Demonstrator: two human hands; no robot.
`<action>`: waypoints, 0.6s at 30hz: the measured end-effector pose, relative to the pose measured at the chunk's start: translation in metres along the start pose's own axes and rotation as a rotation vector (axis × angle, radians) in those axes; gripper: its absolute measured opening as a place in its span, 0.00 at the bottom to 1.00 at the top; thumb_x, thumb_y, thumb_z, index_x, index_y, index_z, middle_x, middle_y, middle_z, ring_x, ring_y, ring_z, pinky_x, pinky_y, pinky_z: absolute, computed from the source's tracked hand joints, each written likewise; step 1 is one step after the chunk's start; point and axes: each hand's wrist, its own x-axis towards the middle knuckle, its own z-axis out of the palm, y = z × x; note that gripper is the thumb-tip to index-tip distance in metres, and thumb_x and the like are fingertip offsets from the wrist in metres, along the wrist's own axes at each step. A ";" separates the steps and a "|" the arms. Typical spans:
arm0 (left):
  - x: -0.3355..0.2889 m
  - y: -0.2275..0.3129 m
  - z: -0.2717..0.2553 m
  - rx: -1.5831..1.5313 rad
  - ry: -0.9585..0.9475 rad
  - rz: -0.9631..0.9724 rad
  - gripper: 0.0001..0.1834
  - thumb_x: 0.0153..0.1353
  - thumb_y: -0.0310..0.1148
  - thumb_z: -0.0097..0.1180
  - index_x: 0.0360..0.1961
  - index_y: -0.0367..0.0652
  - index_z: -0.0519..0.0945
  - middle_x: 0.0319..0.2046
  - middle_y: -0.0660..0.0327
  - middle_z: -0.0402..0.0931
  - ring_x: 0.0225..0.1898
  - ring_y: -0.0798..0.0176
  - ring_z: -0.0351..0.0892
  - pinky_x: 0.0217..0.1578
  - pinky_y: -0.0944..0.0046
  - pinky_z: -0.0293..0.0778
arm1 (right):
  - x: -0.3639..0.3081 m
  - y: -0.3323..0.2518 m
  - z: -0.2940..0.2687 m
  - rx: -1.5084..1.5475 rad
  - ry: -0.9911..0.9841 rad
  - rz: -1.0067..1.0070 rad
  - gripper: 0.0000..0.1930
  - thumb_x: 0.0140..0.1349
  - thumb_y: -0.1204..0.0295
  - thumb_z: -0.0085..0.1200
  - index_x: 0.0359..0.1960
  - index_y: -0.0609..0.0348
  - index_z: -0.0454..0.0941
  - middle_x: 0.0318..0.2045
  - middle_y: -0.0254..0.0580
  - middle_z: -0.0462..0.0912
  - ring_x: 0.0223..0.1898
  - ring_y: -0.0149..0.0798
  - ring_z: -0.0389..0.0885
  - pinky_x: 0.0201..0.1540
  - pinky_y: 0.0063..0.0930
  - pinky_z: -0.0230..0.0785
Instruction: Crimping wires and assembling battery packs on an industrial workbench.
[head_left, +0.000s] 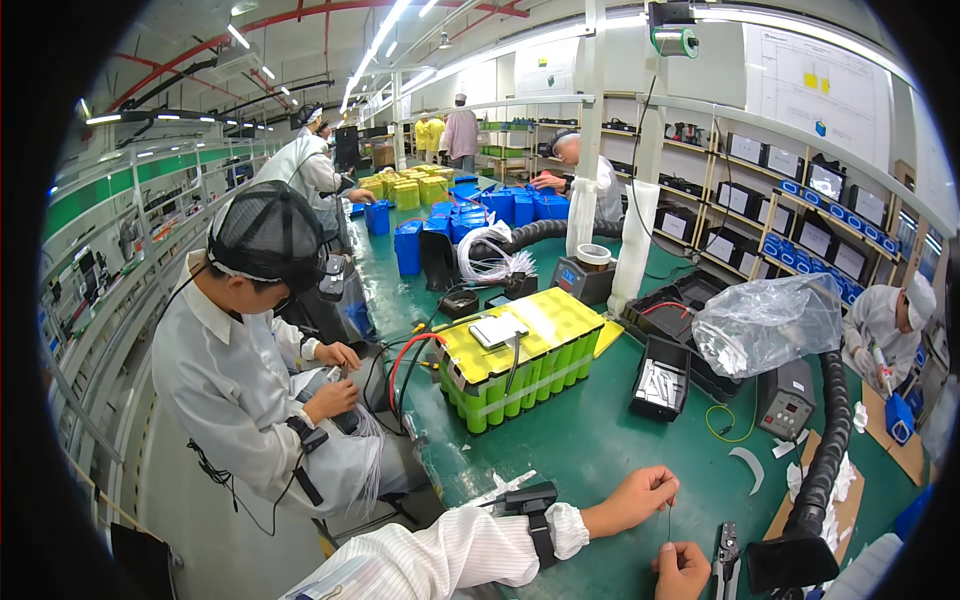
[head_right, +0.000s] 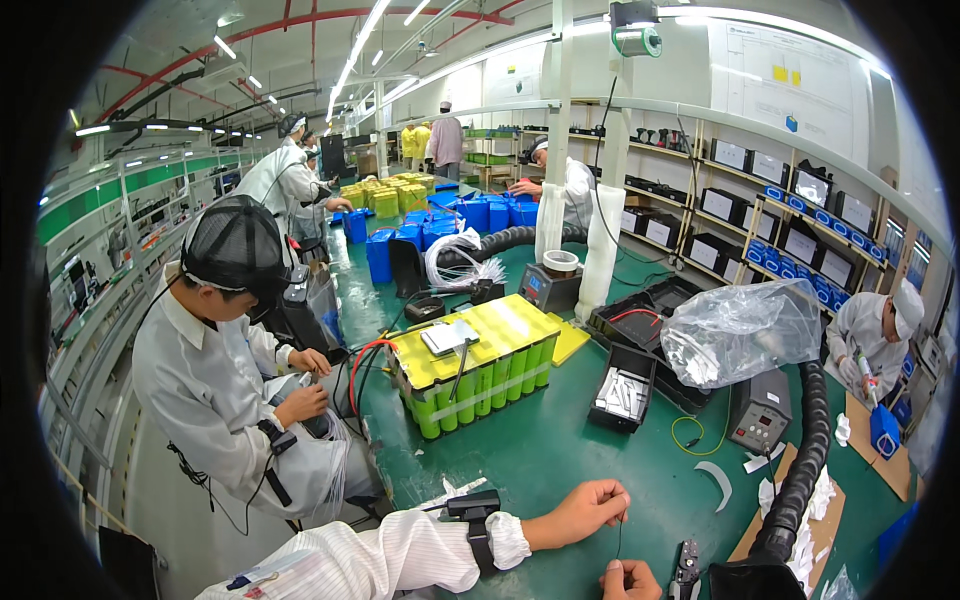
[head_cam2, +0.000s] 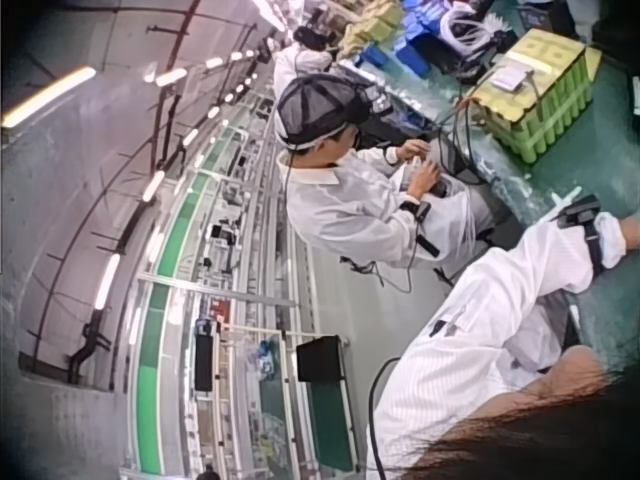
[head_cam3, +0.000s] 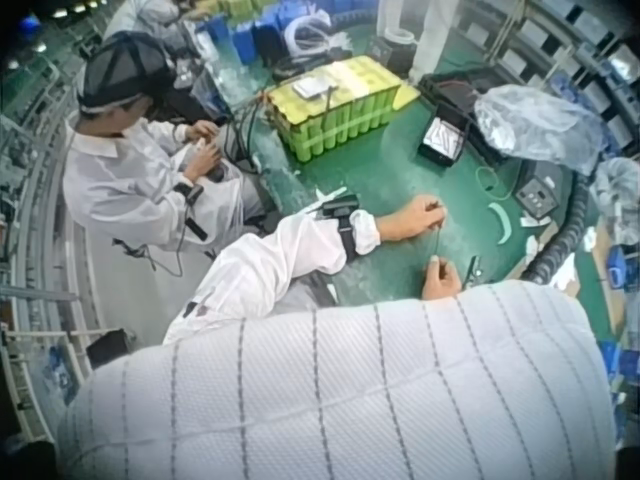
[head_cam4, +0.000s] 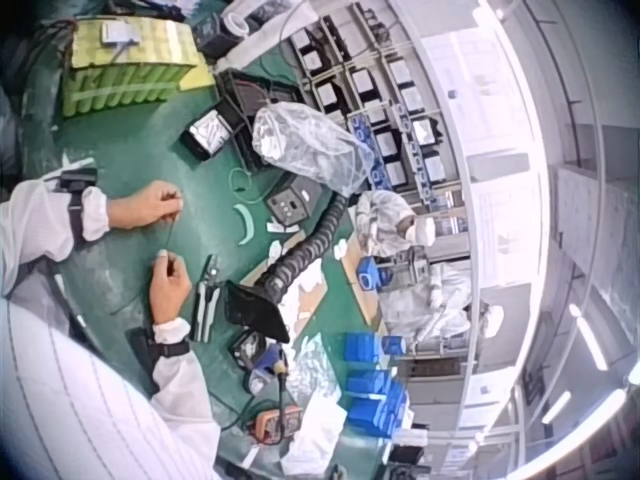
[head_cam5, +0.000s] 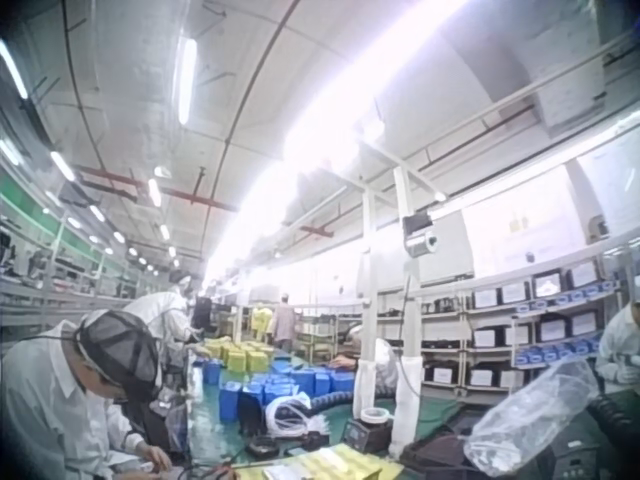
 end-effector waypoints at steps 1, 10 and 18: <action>0.001 0.000 0.000 -0.003 0.000 0.004 0.11 0.69 0.36 0.50 0.36 0.38 0.76 0.28 0.65 0.77 0.30 0.75 0.72 0.35 0.73 0.70 | 0.000 0.002 0.000 -0.001 0.000 -0.001 0.08 0.64 0.73 0.55 0.31 0.66 0.78 0.22 0.39 0.80 0.24 0.28 0.73 0.29 0.23 0.67; 0.000 0.001 -0.001 0.012 0.009 0.008 0.10 0.68 0.35 0.50 0.36 0.37 0.75 0.28 0.64 0.77 0.29 0.75 0.73 0.33 0.72 0.71 | 0.001 0.001 0.001 -0.014 0.009 -0.031 0.08 0.64 0.72 0.56 0.29 0.65 0.79 0.21 0.37 0.79 0.22 0.28 0.72 0.26 0.24 0.66; -0.001 0.001 0.000 0.006 0.003 0.013 0.11 0.68 0.35 0.50 0.35 0.37 0.75 0.27 0.65 0.77 0.30 0.74 0.74 0.33 0.72 0.71 | 0.001 -0.004 0.000 -0.053 -0.015 0.000 0.10 0.65 0.70 0.56 0.30 0.65 0.79 0.21 0.37 0.79 0.23 0.28 0.73 0.27 0.24 0.67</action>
